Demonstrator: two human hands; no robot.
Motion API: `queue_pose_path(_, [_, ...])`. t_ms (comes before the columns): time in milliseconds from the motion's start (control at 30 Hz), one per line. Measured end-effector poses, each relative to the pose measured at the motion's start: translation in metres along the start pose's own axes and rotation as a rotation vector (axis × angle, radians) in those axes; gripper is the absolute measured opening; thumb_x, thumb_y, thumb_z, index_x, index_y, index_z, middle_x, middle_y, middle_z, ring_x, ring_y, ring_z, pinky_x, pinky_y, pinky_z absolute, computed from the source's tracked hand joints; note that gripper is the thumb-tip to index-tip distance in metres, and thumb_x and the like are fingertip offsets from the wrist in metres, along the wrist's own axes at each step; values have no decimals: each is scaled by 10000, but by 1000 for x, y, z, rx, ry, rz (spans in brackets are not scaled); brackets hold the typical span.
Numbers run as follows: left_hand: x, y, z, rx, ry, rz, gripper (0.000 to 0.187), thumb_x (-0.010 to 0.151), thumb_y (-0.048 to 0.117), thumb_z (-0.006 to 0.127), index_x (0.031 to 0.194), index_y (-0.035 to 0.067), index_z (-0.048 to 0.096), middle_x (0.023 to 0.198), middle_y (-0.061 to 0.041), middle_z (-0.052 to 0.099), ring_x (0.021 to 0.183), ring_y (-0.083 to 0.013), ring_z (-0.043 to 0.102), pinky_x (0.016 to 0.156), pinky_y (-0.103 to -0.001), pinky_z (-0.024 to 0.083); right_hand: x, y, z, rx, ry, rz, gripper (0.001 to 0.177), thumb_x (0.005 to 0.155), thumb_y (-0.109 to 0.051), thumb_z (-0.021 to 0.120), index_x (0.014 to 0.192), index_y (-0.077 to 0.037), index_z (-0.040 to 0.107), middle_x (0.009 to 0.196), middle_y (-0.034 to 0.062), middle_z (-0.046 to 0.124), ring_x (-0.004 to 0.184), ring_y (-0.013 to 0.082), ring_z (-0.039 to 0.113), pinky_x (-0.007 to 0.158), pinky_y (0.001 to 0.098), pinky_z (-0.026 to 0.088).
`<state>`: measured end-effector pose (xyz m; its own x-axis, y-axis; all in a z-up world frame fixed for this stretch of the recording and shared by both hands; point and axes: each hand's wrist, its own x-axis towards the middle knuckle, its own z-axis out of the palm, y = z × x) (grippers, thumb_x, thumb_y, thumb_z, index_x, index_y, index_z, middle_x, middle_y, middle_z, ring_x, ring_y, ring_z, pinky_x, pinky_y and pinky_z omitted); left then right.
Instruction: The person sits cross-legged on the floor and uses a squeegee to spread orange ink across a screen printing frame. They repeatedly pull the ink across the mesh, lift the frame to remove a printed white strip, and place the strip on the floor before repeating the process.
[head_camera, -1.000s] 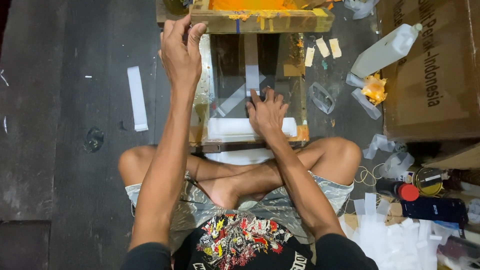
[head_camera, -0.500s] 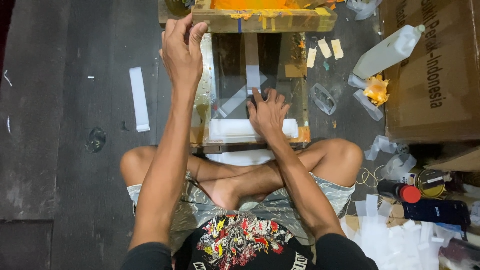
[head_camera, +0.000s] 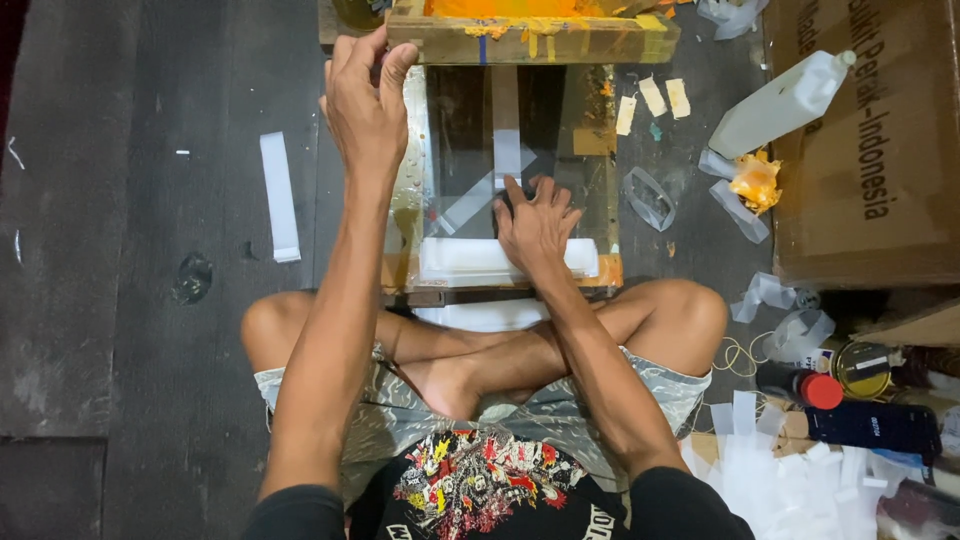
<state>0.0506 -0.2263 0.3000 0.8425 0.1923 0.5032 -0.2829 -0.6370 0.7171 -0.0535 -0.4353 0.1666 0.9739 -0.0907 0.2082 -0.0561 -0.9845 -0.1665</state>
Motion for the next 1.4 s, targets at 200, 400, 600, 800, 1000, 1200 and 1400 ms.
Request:
queue_pose_path(200, [0, 1, -1, 1, -10, -11, 597, 979, 684, 451, 1205, 203, 721, 1048, 25, 633, 975, -238, 584, 776, -444, 398, 0, 0, 3, -25, 70, -17, 343, 972, -499, 557, 1276, -375, 657, 1183, 70, 512, 970, 315, 457, 745, 498, 339])
queue_pose_path(400, [0, 3, -2, -9, -12, -13, 627, 967, 716, 422, 1223, 228, 722, 1040, 20, 630, 964, -235, 582, 786, -454, 408, -1, 1, 8, -42, 105, -25, 366, 963, -483, 571, 1300, -373, 660, 1176, 71, 511, 980, 311, 450, 752, 487, 322])
queue_pose_path(600, [-2, -1, -1, -6, -9, 12, 619, 977, 711, 424, 1226, 230, 723, 1043, 23, 629, 965, -238, 581, 762, -448, 395, -4, -8, -34, 128, -5, 38, 387, 978, -431, 519, 1341, -336, 614, 1239, 129, 540, 1041, 389, 488, 773, 547, 338])
queue_pose_path(800, [-19, -4, -4, 27, -37, 5, 588, 995, 678, 447, 1250, 228, 728, 1002, 26, 618, 941, -225, 568, 782, -471, 406, -33, -15, -80, 266, 338, -144, 117, 993, -219, 678, 1068, -203, 767, 980, -19, 637, 897, 237, 546, 718, 399, 297])
queue_pose_path(1000, [-66, -27, -9, 124, -128, 54, 595, 1020, 660, 423, 1281, 217, 722, 966, 1, 588, 868, -217, 508, 687, -392, 334, -46, -14, -91, 320, 378, -148, 119, 1003, -217, 664, 1042, -186, 772, 959, -10, 648, 881, 245, 573, 712, 403, 298])
queue_pose_path(1200, [-112, -42, -13, 83, -297, -81, 374, 947, 360, 790, 1244, 140, 732, 988, -7, 644, 951, -265, 587, 867, -503, 385, -46, -6, -81, 380, 399, -117, 102, 993, -278, 698, 1023, -228, 782, 909, -56, 635, 924, 187, 628, 766, 371, 403])
queue_pose_path(1400, [-132, -62, 0, 118, -376, -167, 358, 910, 287, 833, 1236, 163, 750, 996, 0, 687, 955, -243, 574, 880, -473, 371, -47, -5, -85, 400, 380, -90, 100, 995, -242, 706, 1034, -199, 787, 914, -21, 648, 937, 227, 641, 782, 395, 410])
